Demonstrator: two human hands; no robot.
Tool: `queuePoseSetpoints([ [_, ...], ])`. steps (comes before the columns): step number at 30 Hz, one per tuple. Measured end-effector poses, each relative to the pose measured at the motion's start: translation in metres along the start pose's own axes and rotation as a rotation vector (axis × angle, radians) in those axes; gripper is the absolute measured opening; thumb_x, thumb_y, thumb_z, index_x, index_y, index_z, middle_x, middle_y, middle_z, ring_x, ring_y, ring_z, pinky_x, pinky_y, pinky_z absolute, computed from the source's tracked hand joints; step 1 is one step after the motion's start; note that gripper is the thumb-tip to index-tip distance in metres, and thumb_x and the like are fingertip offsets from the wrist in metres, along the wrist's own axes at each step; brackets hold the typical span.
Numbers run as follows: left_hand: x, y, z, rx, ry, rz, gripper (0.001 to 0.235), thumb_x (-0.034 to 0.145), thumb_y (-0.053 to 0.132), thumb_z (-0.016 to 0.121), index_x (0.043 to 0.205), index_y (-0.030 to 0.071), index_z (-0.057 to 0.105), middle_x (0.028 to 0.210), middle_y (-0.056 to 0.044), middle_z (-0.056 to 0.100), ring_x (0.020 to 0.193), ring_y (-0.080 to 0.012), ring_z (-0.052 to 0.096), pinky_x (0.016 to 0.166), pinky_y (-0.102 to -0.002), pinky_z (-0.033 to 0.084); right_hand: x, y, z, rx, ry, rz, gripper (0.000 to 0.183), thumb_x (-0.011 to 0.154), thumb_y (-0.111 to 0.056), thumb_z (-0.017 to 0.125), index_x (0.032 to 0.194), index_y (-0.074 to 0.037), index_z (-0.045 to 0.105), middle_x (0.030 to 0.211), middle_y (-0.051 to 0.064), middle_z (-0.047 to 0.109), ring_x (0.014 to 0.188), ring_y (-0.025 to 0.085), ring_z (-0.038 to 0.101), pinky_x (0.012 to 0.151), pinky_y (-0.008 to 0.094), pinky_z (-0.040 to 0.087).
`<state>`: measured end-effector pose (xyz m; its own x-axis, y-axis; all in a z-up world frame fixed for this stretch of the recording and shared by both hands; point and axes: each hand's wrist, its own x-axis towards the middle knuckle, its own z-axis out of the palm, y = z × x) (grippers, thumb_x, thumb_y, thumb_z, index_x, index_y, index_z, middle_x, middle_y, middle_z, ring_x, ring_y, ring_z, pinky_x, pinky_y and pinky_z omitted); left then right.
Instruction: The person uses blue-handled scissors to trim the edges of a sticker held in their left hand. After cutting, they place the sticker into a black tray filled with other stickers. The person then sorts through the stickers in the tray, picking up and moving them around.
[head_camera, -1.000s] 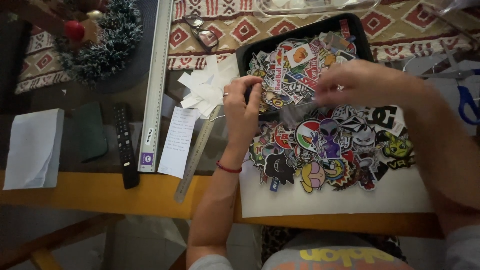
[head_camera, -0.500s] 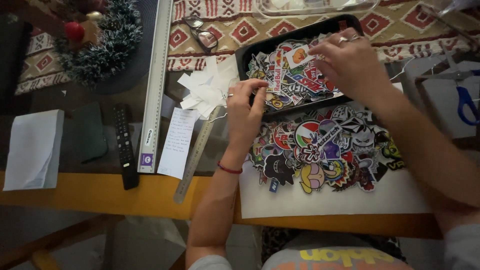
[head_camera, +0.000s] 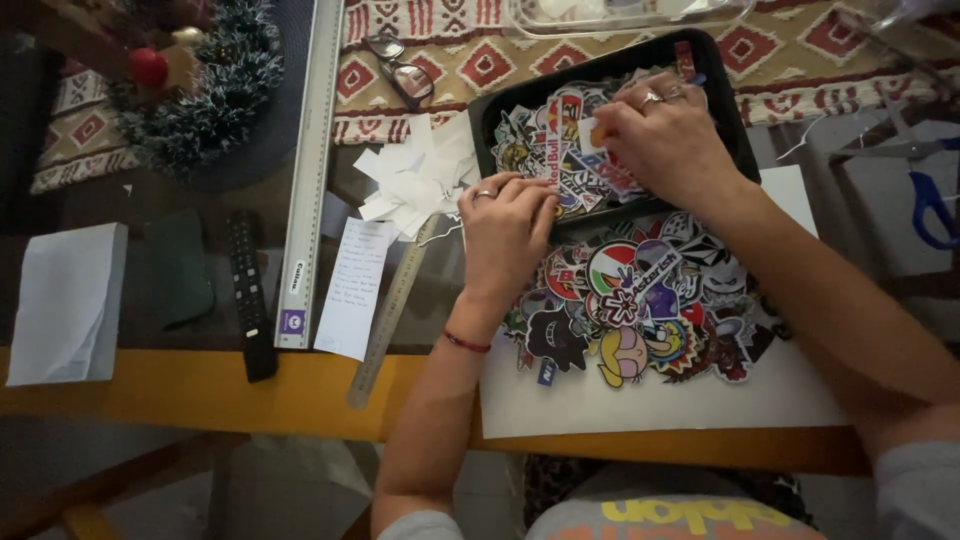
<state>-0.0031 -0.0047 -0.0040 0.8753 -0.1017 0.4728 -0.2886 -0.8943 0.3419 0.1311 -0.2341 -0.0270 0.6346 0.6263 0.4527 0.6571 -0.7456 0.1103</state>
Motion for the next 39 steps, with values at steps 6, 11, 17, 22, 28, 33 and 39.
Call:
queuePoseSetpoints([
  [6, 0.000, -0.001, -0.001, -0.030, -0.016, -0.001, 0.016, 0.105, 0.027, 0.068, 0.104, 0.019, 0.083, 0.115, 0.002, 0.082, 0.125, -0.0257, 0.066, 0.109, -0.054, 0.035, 0.003, 0.006, -0.015, 0.157, -0.003, 0.039, 0.025, 0.119, -0.041, 0.068, 0.126, -0.019, 0.080, 0.110, 0.004, 0.081, 0.079, 0.026, 0.072, 0.077, 0.044, 0.047],
  [11, 0.001, -0.001, -0.003, -0.030, -0.020, -0.017, 0.018, 0.105, 0.027, 0.067, 0.105, 0.017, 0.082, 0.118, 0.001, 0.080, 0.126, -0.0266, 0.066, 0.108, -0.056, 0.035, 0.007, 0.030, -0.068, 0.531, -0.426, 0.114, 0.029, 0.114, -0.033, 0.063, 0.122, -0.010, 0.077, 0.104, 0.010, 0.077, 0.082, 0.024, 0.071, 0.076, 0.040, 0.055],
  [17, 0.000, 0.000, -0.002, 0.003, 0.010, -0.006, 0.017, 0.105, 0.027, 0.068, 0.106, 0.018, 0.082, 0.121, 0.001, 0.079, 0.126, -0.0265, 0.064, 0.106, -0.056, 0.037, 0.018, 0.012, -0.129, 0.426, -1.117, 0.221, 0.038, 0.109, -0.047, 0.052, 0.134, -0.031, 0.077, 0.114, -0.005, 0.078, 0.095, 0.016, 0.073, 0.086, 0.032, 0.054],
  [22, 0.000, 0.000, 0.000, -0.003, -0.002, -0.021, 0.018, 0.104, 0.029, 0.068, 0.107, 0.019, 0.082, 0.123, 0.000, 0.078, 0.127, -0.0244, 0.064, 0.110, -0.058, 0.035, 0.005, 0.006, -0.091, 0.240, -0.611, 0.192, 0.031, 0.112, -0.045, 0.057, 0.130, -0.027, 0.075, 0.123, -0.003, 0.079, 0.104, 0.023, 0.074, 0.082, 0.043, 0.058],
  [28, -0.006, -0.012, 0.019, 0.010, 0.094, 0.033, 0.013, 0.104, 0.035, 0.070, 0.105, 0.027, 0.080, 0.120, 0.004, 0.074, 0.128, -0.0205, 0.060, 0.111, -0.049, 0.037, -0.023, -0.010, -0.009, -0.134, -0.196, 0.022, 0.056, 0.089, -0.074, 0.073, 0.110, -0.022, 0.076, 0.103, 0.001, 0.074, 0.098, 0.026, 0.074, 0.075, 0.040, 0.056],
  [33, -0.008, -0.016, 0.026, 0.018, 0.109, 0.025, 0.012, 0.102, 0.037, 0.071, 0.105, 0.030, 0.079, 0.120, 0.005, 0.074, 0.128, -0.0207, 0.060, 0.112, -0.050, 0.037, -0.031, -0.002, 0.021, -0.186, 0.007, 0.006, 0.023, 0.096, -0.043, 0.072, 0.101, -0.020, 0.067, 0.092, 0.003, 0.070, 0.089, 0.029, 0.074, 0.070, 0.041, 0.048],
  [39, -0.006, -0.013, 0.021, 0.005, 0.080, 0.022, 0.014, 0.104, 0.035, 0.069, 0.106, 0.027, 0.081, 0.116, 0.003, 0.076, 0.128, -0.0208, 0.061, 0.112, -0.051, 0.035, -0.021, -0.012, 0.002, -0.157, 0.006, 0.010, 0.016, 0.099, -0.036, 0.071, 0.104, -0.021, 0.070, 0.092, 0.001, 0.073, 0.086, 0.028, 0.077, 0.068, 0.039, 0.051],
])
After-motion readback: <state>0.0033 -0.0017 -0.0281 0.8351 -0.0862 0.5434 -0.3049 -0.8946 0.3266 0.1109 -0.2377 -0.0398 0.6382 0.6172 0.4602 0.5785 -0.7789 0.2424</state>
